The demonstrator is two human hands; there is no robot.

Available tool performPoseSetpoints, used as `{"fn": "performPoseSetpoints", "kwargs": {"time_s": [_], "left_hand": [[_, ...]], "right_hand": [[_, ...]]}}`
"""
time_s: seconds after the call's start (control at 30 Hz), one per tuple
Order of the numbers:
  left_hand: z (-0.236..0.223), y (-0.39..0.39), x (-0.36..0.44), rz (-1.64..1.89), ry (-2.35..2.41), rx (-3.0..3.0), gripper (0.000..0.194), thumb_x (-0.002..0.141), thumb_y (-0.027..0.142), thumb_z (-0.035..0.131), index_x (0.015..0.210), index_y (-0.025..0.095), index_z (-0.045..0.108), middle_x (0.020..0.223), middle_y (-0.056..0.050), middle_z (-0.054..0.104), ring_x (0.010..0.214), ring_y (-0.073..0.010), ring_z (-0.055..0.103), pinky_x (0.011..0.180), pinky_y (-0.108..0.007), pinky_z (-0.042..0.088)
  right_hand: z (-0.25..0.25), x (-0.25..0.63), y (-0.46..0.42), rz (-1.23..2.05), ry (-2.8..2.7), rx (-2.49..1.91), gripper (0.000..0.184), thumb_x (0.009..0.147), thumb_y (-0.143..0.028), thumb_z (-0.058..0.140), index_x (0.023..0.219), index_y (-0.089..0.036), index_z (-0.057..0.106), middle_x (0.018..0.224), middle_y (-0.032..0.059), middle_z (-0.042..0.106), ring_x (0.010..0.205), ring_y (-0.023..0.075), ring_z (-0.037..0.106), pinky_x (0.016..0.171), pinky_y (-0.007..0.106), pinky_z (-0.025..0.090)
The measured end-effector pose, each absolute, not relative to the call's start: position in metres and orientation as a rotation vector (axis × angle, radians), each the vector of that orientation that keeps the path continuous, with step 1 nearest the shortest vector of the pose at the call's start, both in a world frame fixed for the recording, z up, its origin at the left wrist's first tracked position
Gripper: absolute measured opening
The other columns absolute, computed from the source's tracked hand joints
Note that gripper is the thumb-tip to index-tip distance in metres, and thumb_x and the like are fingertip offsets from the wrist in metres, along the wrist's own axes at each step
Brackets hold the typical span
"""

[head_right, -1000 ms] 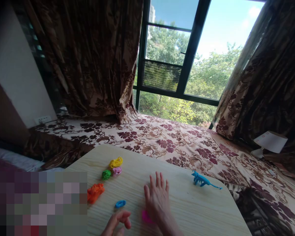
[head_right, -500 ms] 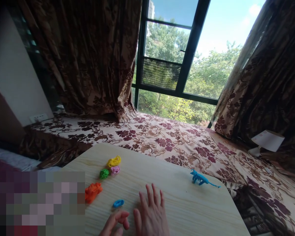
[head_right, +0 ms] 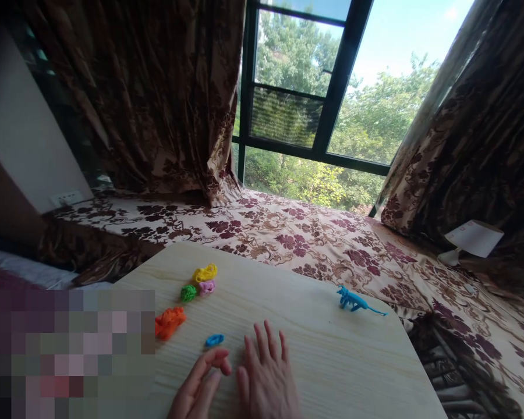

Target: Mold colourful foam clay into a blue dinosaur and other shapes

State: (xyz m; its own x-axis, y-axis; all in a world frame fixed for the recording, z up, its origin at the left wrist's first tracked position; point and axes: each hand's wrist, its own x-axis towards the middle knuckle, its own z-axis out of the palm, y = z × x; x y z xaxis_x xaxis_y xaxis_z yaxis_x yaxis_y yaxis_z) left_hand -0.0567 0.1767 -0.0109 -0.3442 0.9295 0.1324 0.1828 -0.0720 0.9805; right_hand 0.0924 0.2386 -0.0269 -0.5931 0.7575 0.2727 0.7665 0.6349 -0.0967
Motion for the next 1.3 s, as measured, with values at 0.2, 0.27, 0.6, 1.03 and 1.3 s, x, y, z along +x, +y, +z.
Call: {"fn": "performPoseSetpoints", "kwargs": {"time_s": [0.2,0.27,0.6,1.03,1.3], "left_hand": [[-0.008,0.175,-0.052,1.557,1.608,1.048,0.028,0.082,0.039,0.044,0.1,0.02,0.056,0.094,-0.005,0.061,0.098,-0.0229,0.056,0.093,-0.036,0.04],[-0.01,0.175,-0.052,1.555,1.613,1.03,0.032,0.081,0.041,0.045,0.104,0.02,0.055,0.105,-0.007,0.059,0.107,-0.0243,0.053,0.095,-0.038,0.038],[-0.01,0.175,-0.052,1.526,1.602,0.966,0.039,0.081,0.047,0.044,0.109,0.022,0.053,0.113,-0.006,0.057,0.114,-0.0248,0.048,0.1,-0.039,0.034],[0.005,0.168,-0.039,1.575,1.51,1.064,0.028,0.083,0.036,0.045,0.104,0.019,0.054,0.102,-0.007,0.058,0.099,-0.0221,0.055,0.091,-0.036,0.04],[0.055,0.216,-0.006,1.468,1.504,1.814,0.021,0.085,0.016,0.037,0.095,0.019,0.056,0.1,-0.008,0.056,0.1,-0.0208,0.05,0.089,-0.037,0.04]], "right_hand": [[0.01,0.072,0.299,0.075,-2.377,-1.588,0.046,0.093,-0.033,0.025,0.132,-0.014,0.04,0.145,0.0113,0.028,0.134,0.0274,0.017,0.105,0.05,0.018],[0.006,0.075,0.284,0.085,-2.417,-1.537,0.046,0.092,-0.035,0.028,0.133,-0.017,0.04,0.145,0.0092,0.027,0.135,0.0267,0.016,0.106,0.05,0.017],[-0.002,0.078,0.246,0.239,-2.421,-1.391,0.042,0.09,-0.034,0.037,0.131,-0.027,0.041,0.145,0.003,0.029,0.135,0.024,0.015,0.108,0.048,0.01],[0.04,0.153,0.263,0.578,-2.315,-1.337,0.029,0.084,-0.039,0.048,0.104,-0.024,0.064,0.105,0.0035,0.064,0.096,0.0164,0.059,0.084,0.025,0.044],[0.037,0.144,0.244,1.004,-2.027,-1.186,0.024,0.08,-0.035,0.054,0.093,-0.02,0.068,0.079,0.0037,0.063,0.069,0.0162,0.056,0.066,0.028,0.046]]}}
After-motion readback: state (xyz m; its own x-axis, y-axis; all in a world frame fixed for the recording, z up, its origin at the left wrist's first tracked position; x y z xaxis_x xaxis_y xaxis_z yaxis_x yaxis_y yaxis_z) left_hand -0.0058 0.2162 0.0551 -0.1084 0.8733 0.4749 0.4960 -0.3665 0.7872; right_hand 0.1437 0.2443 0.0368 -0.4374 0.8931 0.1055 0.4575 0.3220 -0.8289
